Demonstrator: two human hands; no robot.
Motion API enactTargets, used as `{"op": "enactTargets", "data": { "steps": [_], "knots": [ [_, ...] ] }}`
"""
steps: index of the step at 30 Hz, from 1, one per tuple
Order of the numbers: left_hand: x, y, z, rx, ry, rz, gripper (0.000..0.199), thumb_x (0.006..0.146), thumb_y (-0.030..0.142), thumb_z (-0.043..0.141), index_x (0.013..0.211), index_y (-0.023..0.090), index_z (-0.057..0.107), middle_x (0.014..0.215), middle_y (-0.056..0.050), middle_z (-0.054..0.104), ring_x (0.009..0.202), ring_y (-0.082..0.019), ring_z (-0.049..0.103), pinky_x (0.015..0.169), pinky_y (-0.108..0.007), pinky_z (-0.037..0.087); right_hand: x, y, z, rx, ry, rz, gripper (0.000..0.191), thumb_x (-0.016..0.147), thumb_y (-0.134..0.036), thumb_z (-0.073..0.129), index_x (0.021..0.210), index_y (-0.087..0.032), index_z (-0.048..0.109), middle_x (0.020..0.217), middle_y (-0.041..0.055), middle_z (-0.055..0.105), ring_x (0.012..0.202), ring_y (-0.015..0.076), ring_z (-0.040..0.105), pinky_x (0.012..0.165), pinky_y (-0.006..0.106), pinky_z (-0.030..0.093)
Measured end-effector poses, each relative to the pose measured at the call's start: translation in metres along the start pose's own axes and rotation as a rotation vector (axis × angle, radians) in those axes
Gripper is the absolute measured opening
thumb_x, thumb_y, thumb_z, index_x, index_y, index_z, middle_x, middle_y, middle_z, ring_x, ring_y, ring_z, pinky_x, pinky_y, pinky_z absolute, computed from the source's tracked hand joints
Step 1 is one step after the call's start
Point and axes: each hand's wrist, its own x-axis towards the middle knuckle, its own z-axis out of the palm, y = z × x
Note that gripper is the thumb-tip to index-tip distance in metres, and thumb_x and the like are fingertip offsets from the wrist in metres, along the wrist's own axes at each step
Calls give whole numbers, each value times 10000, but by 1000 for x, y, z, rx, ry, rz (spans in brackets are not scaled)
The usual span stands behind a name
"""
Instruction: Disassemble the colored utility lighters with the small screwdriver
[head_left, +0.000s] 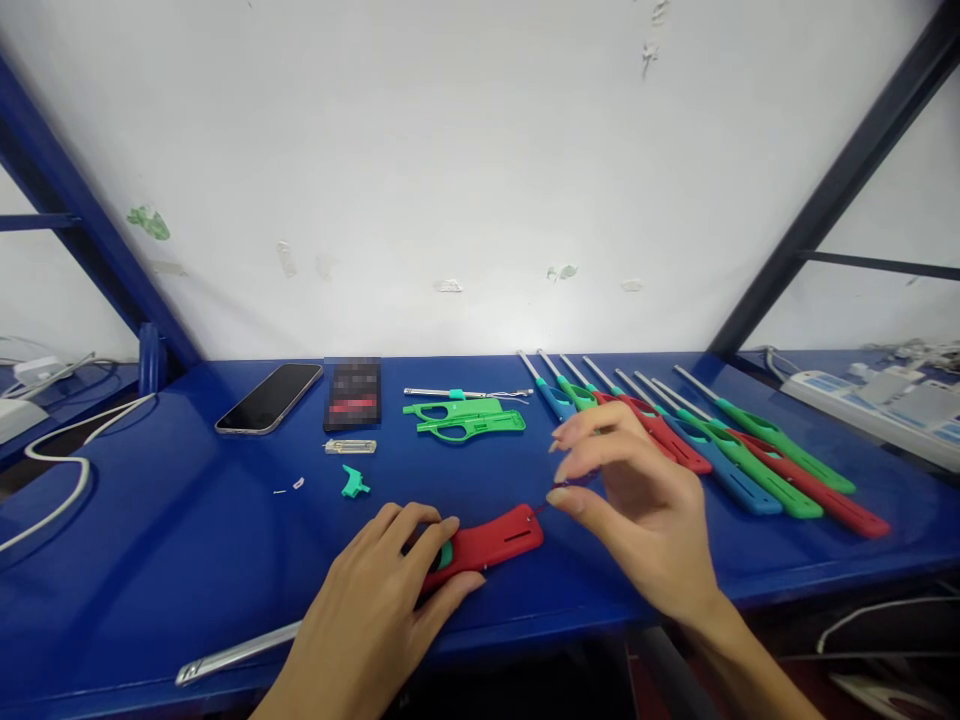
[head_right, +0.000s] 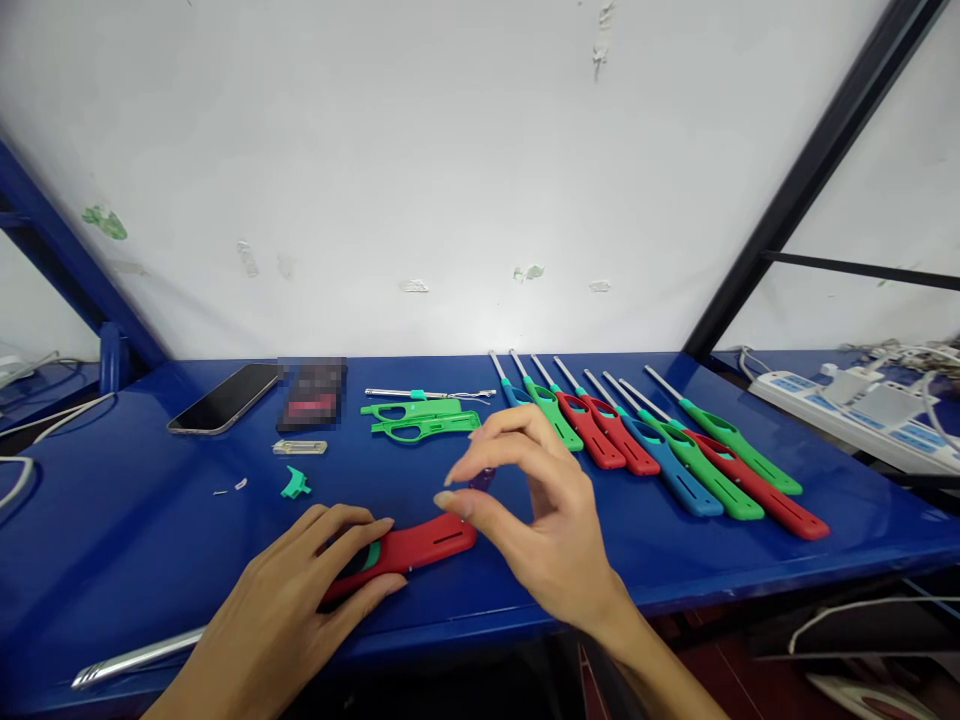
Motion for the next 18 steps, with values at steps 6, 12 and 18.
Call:
{"op": "enactTargets", "data": {
  "steps": [6,12,18],
  "knots": [
    [1,1,0,11,-3,11,440,1122,546,436,1202,219,721,1112,-91,750,959,-306,735,798,-475,633,-4,0,-4,-39,13,74,269,1078,-164,615,1227,-345,749,1115,0,792,1051,181,721,871,318,585],
    [1,1,0,11,-2,17,440,1125,542,425,1205,216,709,1109,-94,747,961,-312,735,788,-484,633,-2,0,-4,-12,-14,-7,154,963,-186,796,1040,-318,781,1054,4,702,1083,202,644,960,343,543],
    [2,2,-1,10,7,27,427,1121,546,436,1198,219,699,1096,-82,754,954,-308,735,776,-473,632,-3,0,-7,-48,-42,36,312,1076,-129,610,1256,-348,741,1125,-13,775,1061,157,692,912,295,552]
  ]
}}
